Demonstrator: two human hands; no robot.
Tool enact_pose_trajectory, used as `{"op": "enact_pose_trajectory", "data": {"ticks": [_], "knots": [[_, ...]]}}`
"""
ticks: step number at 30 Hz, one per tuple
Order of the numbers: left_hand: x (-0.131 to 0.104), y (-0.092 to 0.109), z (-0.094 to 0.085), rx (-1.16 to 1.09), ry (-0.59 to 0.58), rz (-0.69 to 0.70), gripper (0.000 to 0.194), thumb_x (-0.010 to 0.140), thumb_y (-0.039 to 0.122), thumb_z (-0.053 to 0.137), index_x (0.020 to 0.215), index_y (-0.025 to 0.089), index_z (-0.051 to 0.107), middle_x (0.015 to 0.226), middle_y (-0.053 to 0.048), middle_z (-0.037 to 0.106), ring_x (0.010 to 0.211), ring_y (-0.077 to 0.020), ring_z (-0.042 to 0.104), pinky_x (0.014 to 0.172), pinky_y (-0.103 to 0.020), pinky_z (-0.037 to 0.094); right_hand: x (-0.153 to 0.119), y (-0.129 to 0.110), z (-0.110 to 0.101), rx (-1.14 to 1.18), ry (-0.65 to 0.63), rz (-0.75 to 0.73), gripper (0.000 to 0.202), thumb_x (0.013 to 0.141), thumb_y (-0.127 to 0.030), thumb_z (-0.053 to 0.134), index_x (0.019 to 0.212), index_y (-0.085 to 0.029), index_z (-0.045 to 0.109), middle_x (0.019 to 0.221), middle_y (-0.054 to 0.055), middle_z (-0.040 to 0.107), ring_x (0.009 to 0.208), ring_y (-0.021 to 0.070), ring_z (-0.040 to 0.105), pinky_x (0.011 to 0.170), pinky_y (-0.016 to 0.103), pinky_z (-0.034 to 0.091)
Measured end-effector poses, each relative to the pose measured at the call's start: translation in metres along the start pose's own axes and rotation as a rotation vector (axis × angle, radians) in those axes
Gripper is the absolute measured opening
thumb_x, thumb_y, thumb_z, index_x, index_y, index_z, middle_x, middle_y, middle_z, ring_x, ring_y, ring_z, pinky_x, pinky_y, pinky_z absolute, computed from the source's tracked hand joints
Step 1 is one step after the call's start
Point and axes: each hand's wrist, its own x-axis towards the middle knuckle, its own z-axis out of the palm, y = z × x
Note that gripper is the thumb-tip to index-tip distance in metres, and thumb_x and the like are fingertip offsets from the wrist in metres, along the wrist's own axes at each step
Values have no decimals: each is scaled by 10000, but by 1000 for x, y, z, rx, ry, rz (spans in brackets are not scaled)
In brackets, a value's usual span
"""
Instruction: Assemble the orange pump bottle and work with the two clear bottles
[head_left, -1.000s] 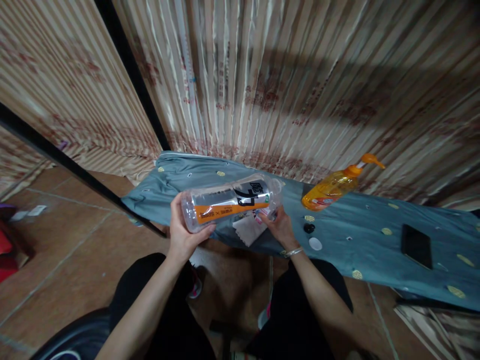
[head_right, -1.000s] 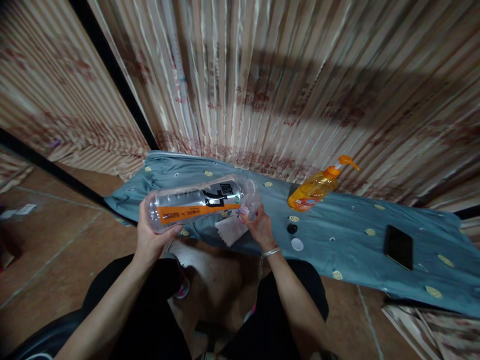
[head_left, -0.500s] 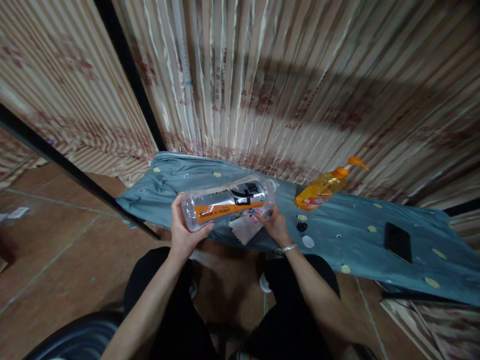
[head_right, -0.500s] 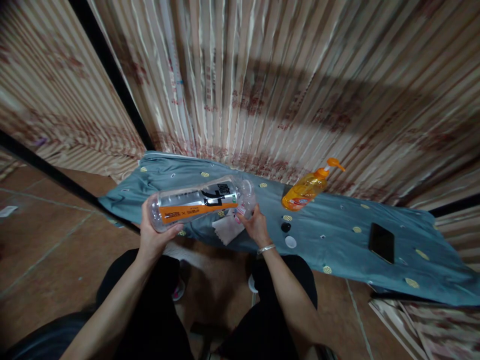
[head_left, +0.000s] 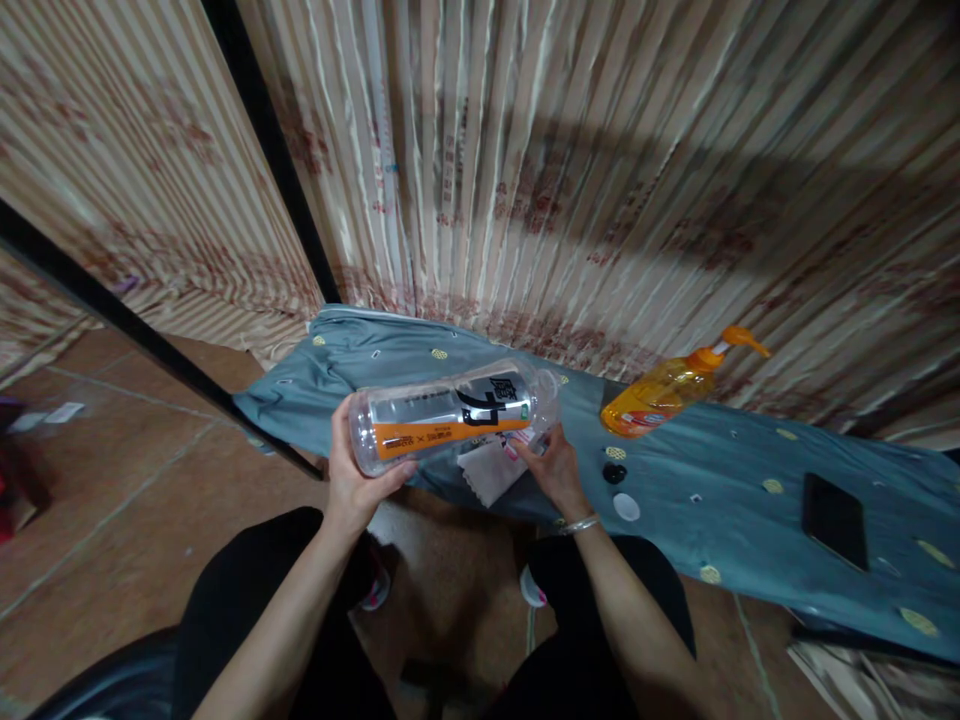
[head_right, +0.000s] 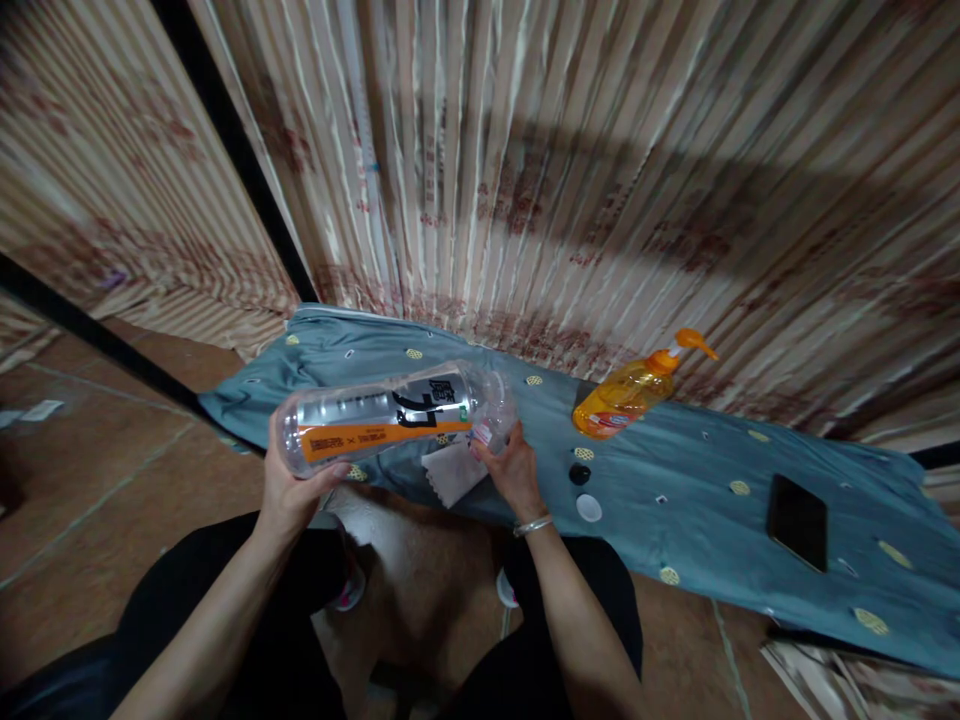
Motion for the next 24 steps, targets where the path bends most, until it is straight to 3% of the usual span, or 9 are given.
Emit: {"op": "enact_pose_trajectory", "data": {"ticks": [11, 24], "knots": [[6, 10, 1, -15, 10, -75, 1113, 456, 562, 1053, 1415, 232, 593, 1395, -157, 669, 1327, -419, 669, 1170, -561, 533, 1, 3, 0, 4, 10, -27, 445, 787, -564, 825, 1019, -287, 565, 932, 133, 838, 858, 361, 819, 776, 479, 674], [7, 16, 9, -31, 21, -55, 1080, 477, 579, 1035, 1403, 247, 591, 1378, -149, 686, 1268, -414, 702, 1069, -545, 608, 1, 8, 0, 5, -9, -41, 403, 797, -523, 795, 1032, -300, 556, 925, 109, 819, 853, 352, 819, 762, 492, 673]]}}
